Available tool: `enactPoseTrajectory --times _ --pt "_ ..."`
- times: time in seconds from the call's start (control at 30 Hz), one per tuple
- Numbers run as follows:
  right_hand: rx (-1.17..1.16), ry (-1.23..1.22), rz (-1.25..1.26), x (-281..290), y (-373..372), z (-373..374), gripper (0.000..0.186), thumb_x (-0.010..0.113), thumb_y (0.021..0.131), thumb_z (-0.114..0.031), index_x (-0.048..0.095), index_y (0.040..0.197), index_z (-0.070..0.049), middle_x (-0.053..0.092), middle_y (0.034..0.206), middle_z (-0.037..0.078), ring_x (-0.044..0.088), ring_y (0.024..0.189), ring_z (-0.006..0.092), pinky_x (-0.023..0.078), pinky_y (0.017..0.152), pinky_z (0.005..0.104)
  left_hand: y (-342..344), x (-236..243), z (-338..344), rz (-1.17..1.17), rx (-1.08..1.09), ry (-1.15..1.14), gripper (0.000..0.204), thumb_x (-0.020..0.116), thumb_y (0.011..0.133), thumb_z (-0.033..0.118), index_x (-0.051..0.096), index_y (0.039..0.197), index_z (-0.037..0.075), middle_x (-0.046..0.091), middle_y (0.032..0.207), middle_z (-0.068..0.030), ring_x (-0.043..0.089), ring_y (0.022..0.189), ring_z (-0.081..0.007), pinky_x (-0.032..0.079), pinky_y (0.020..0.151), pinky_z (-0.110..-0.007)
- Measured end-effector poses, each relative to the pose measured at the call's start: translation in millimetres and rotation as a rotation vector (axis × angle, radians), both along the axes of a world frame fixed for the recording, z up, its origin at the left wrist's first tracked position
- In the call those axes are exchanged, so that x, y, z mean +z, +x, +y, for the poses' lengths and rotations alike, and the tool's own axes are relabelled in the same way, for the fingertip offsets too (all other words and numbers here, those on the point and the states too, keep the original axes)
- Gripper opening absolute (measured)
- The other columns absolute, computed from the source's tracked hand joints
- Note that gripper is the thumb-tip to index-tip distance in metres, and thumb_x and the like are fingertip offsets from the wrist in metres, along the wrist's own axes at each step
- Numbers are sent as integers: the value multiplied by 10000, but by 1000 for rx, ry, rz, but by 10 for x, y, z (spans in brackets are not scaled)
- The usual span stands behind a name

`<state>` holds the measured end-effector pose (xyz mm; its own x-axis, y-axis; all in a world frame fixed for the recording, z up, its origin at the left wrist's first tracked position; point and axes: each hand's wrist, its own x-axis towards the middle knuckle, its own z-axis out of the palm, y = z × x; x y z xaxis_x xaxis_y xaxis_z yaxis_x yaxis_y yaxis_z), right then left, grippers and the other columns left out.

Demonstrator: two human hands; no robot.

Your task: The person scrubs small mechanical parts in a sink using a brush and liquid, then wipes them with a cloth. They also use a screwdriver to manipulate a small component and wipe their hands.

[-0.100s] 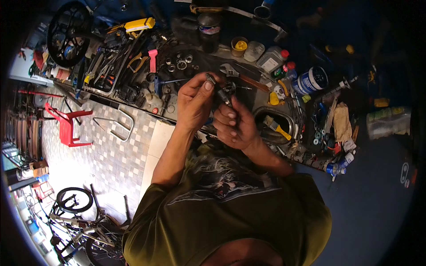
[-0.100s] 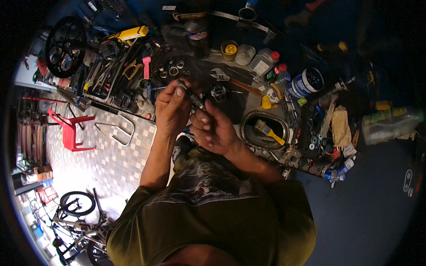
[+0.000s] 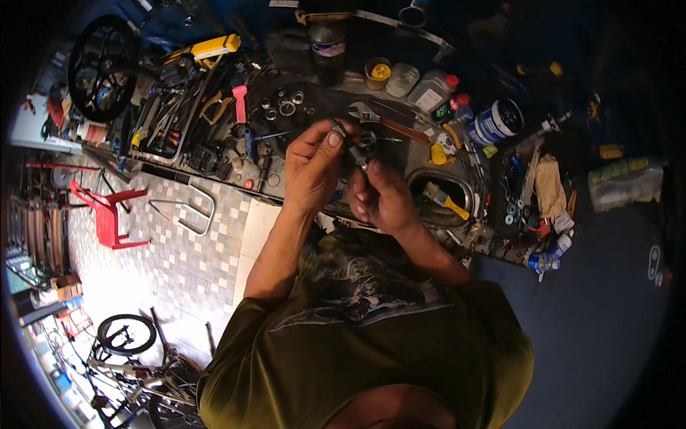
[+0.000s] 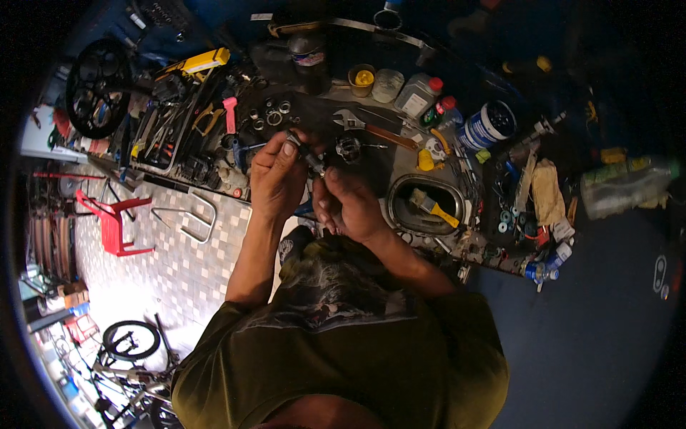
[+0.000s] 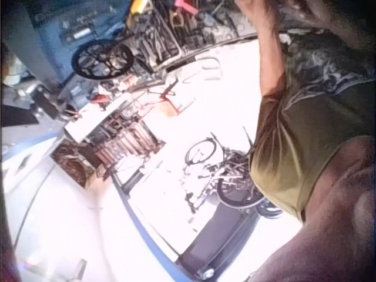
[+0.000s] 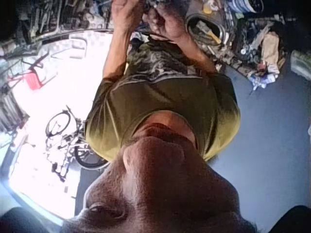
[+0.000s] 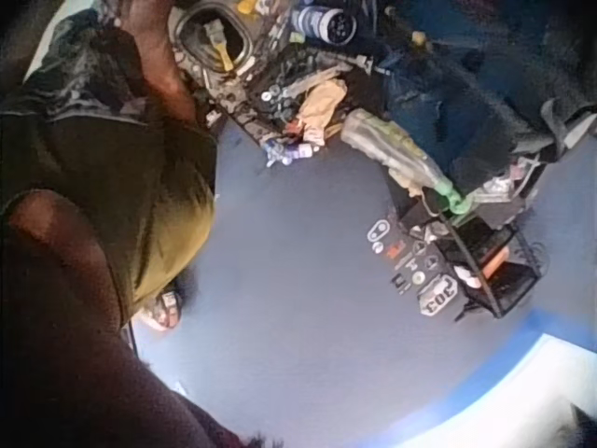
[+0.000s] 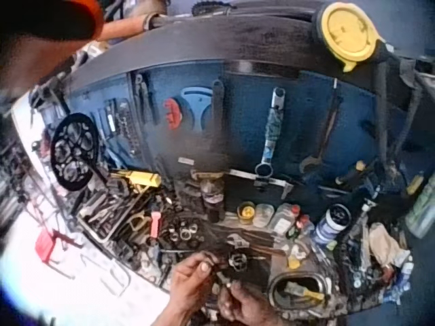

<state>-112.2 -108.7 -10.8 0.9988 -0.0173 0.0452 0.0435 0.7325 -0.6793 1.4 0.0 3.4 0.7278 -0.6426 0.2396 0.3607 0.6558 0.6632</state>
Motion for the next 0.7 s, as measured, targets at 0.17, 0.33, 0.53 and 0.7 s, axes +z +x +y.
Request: enactPoseTrajectory --times 0.17,0.33,0.53,0.7 --pt "-865 -1539 -180 12 -26 34 207 717 947 -194 645 909 -4 563 774 106 624 649 244 492 543 345 53 -46 8 -3 -106 68 224 625 1024 143 669 1169 -22 700 1100 -96 629 1035 -162 473 959 -313" --pt "-921 -1415 111 20 -119 313 205 730 930 -175 650 983 6 600 853 145 634 667 290 509 561 363 55 -197 -30 19 -181 258 224 622 1024 134 674 1186 -13 713 1144 -106 659 1036 -180 506 945 -328" --pt "-879 -1331 509 -339 -383 484 270 724 939 -274 660 1067 -45 648 964 155 682 886 347 534 720 422 -47 -464 -71 -165 -475 522 227 643 1015 137 694 1178 -13 736 1110 -92 679 983 -140 526 890 -291" --pt "-1005 -1592 820 -459 -1045 -121 355 737 910 -347 673 1165 -108 645 1077 161 656 1022 380 543 857 469 88 -837 -232 -469 -533 686 275 677 1000 164 688 1198 -27 746 1107 -83 682 947 -137 538 862 -304"
